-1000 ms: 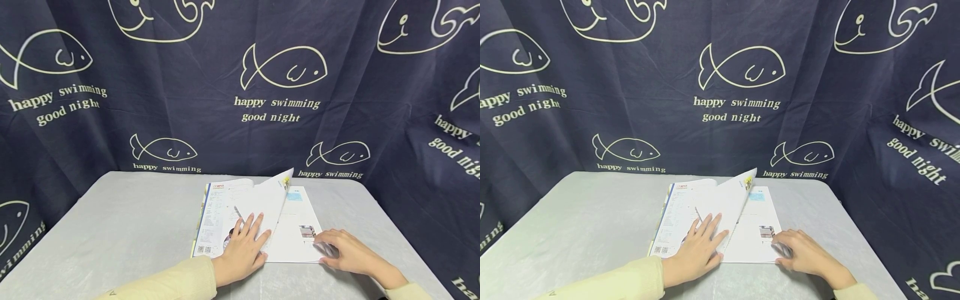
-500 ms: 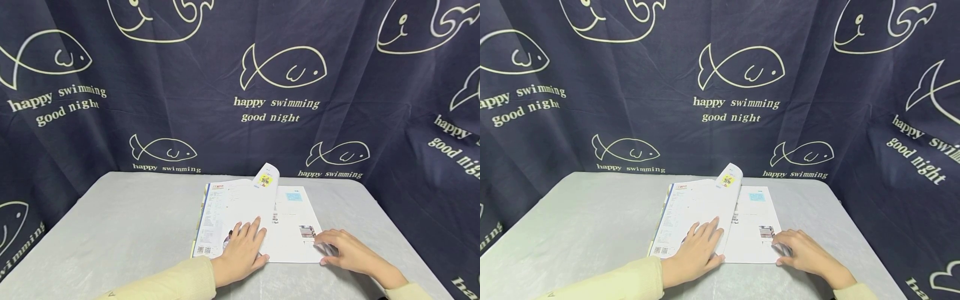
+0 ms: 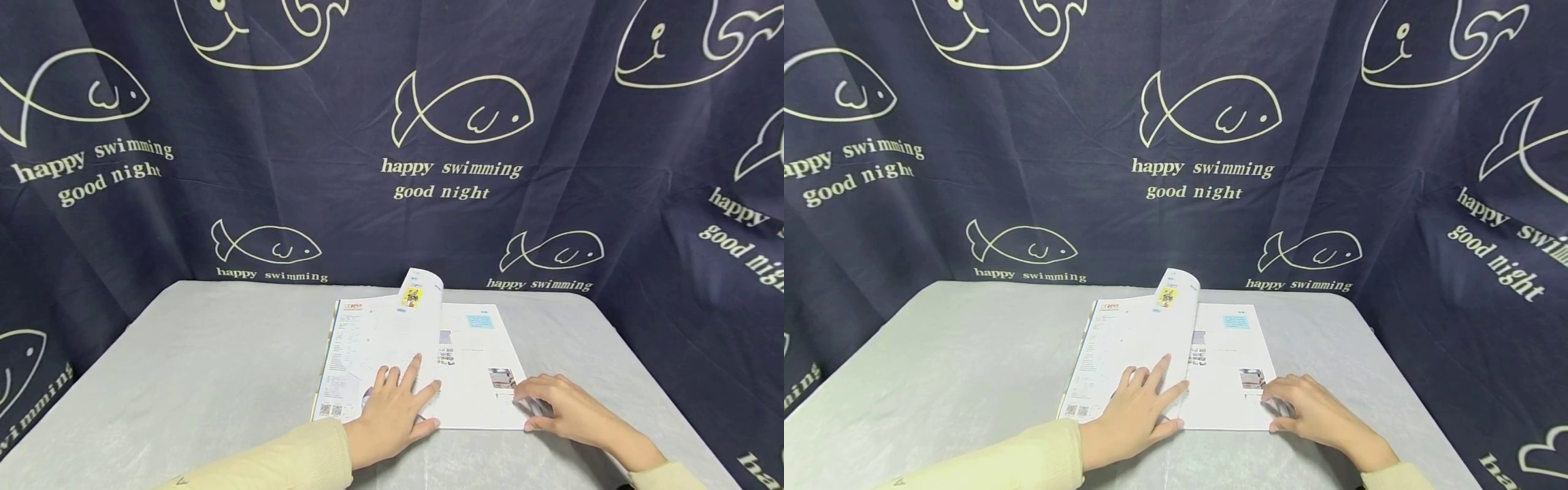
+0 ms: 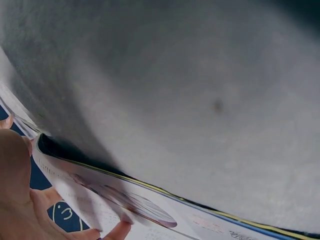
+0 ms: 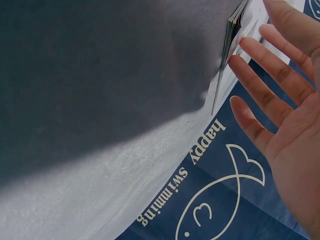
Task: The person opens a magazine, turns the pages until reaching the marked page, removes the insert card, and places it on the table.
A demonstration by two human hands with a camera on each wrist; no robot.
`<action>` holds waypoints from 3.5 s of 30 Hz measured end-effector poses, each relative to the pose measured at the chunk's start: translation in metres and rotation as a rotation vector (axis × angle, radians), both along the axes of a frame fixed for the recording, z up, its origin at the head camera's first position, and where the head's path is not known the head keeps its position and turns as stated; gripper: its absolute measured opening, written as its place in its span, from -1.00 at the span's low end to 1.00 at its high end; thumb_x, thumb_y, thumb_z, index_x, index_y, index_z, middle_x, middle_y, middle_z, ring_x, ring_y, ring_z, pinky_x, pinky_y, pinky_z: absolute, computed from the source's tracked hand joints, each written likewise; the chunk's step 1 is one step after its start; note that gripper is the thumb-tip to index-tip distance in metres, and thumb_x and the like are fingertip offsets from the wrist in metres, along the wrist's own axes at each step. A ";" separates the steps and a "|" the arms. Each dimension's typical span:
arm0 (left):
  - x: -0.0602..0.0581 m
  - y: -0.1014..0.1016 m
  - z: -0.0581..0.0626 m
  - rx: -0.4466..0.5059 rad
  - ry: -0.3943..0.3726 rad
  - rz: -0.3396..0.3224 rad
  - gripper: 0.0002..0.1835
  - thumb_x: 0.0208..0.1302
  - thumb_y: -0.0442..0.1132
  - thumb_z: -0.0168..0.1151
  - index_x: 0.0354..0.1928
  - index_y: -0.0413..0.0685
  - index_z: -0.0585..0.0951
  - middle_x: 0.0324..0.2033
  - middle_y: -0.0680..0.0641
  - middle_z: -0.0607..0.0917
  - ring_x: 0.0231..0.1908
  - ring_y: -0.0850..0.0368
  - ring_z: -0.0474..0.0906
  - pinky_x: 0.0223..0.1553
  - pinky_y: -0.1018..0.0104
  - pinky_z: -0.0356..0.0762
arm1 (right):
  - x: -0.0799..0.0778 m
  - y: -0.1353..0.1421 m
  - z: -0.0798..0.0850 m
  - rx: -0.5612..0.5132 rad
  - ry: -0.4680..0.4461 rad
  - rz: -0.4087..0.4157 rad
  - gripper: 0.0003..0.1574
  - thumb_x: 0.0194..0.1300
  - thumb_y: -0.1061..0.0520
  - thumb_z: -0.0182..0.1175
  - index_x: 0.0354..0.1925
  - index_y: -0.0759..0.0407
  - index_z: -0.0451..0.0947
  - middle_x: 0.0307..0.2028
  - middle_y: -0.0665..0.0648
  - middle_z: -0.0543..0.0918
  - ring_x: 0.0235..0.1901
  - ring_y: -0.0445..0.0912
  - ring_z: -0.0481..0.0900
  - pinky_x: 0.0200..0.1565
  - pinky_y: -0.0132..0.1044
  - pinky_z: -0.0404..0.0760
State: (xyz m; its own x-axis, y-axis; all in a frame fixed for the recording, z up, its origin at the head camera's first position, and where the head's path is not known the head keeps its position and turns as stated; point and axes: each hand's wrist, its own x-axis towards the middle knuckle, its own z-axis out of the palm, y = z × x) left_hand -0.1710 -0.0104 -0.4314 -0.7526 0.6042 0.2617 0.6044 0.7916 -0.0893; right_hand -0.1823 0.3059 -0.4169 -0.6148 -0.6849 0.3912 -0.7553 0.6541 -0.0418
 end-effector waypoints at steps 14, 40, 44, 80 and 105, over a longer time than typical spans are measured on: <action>0.000 0.000 0.003 -0.019 -0.012 -0.011 -0.40 0.23 0.30 -0.15 0.18 0.13 0.37 0.31 -0.26 0.19 0.21 -0.23 0.23 0.13 -0.12 0.19 | 0.000 0.001 0.000 0.010 0.004 -0.019 -0.45 -0.36 -0.17 0.43 -0.28 -0.08 0.58 -0.28 -0.15 0.63 -0.27 -0.19 0.54 -0.20 -0.28 0.37; 0.001 0.000 0.001 -0.059 -0.038 0.003 -0.42 0.25 0.29 -0.18 0.08 0.04 0.44 0.19 -0.20 0.38 0.15 -0.19 0.34 0.13 -0.10 0.24 | -0.001 0.000 0.000 0.002 0.020 -0.006 -0.47 -0.44 -0.06 0.47 -0.33 -0.09 0.57 -0.33 -0.21 0.62 -0.33 -0.30 0.51 -0.19 -0.43 0.29; 0.001 0.000 0.001 -0.058 -0.028 0.009 -0.42 0.25 0.29 -0.17 0.07 0.05 0.45 0.18 -0.20 0.40 0.14 -0.17 0.35 0.12 -0.08 0.24 | 0.000 0.001 0.002 -0.015 0.010 0.015 -0.51 -0.40 -0.03 0.47 -0.34 -0.07 0.58 -0.36 -0.21 0.61 -0.37 -0.32 0.50 -0.21 -0.46 0.28; 0.002 0.005 0.004 -0.060 -0.099 -0.020 -0.34 0.20 0.32 -0.12 0.15 0.02 0.39 0.18 -0.21 0.41 0.07 -0.32 0.40 0.04 -0.15 0.27 | -0.013 -0.001 0.009 -0.140 0.220 0.081 -0.71 -0.31 0.21 0.38 -0.47 -0.02 0.60 -0.47 -0.19 0.62 -0.42 -0.26 0.53 -0.19 -0.37 0.34; 0.003 0.014 0.007 -0.140 -0.063 0.027 -0.35 0.18 0.38 -0.18 0.07 0.06 0.43 0.10 -0.16 0.49 -0.01 -0.33 0.47 0.01 -0.14 0.33 | -0.011 -0.006 0.020 -0.215 0.237 0.031 -0.89 -0.10 0.09 0.33 -0.48 -0.02 0.61 -0.46 -0.17 0.64 -0.38 -0.24 0.53 -0.13 -0.41 0.30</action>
